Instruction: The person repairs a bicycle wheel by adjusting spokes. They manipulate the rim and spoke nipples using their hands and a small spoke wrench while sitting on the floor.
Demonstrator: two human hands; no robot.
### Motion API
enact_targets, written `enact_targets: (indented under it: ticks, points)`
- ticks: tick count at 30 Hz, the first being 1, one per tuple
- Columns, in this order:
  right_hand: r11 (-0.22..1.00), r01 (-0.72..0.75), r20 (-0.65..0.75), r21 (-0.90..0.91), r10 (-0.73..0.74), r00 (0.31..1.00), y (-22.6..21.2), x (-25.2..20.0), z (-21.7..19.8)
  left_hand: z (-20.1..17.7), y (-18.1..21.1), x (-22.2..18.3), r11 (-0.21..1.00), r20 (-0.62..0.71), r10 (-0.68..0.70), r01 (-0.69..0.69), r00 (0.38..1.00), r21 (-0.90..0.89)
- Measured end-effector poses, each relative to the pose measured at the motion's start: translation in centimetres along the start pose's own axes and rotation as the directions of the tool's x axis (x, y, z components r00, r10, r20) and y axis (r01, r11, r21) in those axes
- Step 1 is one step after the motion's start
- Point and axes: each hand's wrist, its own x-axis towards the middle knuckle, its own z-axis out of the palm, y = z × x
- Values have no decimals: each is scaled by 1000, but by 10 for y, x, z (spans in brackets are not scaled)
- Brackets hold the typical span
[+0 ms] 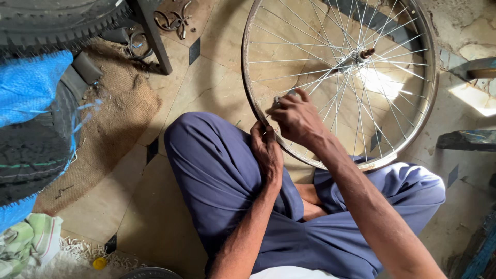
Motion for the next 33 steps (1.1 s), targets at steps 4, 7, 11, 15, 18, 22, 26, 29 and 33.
enact_targets:
  ticks: [4, 7, 11, 15, 18, 22, 26, 29, 33]
  points:
    - [996, 35, 55, -85, -30, 998, -3, 11, 8, 0, -6, 0, 1000, -2, 20, -20, 1000, -11]
    - [997, 22, 25, -73, -20, 999, -3, 12, 10, 0, -12, 1, 997, -17, 71, -71, 997, -10]
    - [999, 34, -50, -26, -35, 998, 1, 8, 14, 1, -20, 2, 992, -35, 121, -122, 992, -19]
    - [1000, -1, 56, -19, 2, 998, 0, 11, 19, 1, -24, 3, 991, -23, 116, -117, 993, -70]
    - [1000, -2, 219, -2, 2, 976, 4, 11, 16, 0, -23, 4, 995, -25, 84, -85, 996, -57]
    - [996, 70, 12, -54, -70, 998, 7, 16, 13, 0, -18, 2, 964, 45, 122, -108, 992, -244]
    - [995, -24, 20, -92, 26, 999, -2, 11, 19, 1, -15, -2, 989, 28, 141, -140, 990, -37]
    - [998, -47, 43, -39, 49, 998, 3, 13, 19, 0, -16, 2, 980, 44, 163, -157, 986, -125]
    - [999, 50, 36, 4, -50, 998, 9, 9, 14, -3, -25, 3, 994, 26, 43, -40, 999, -106]
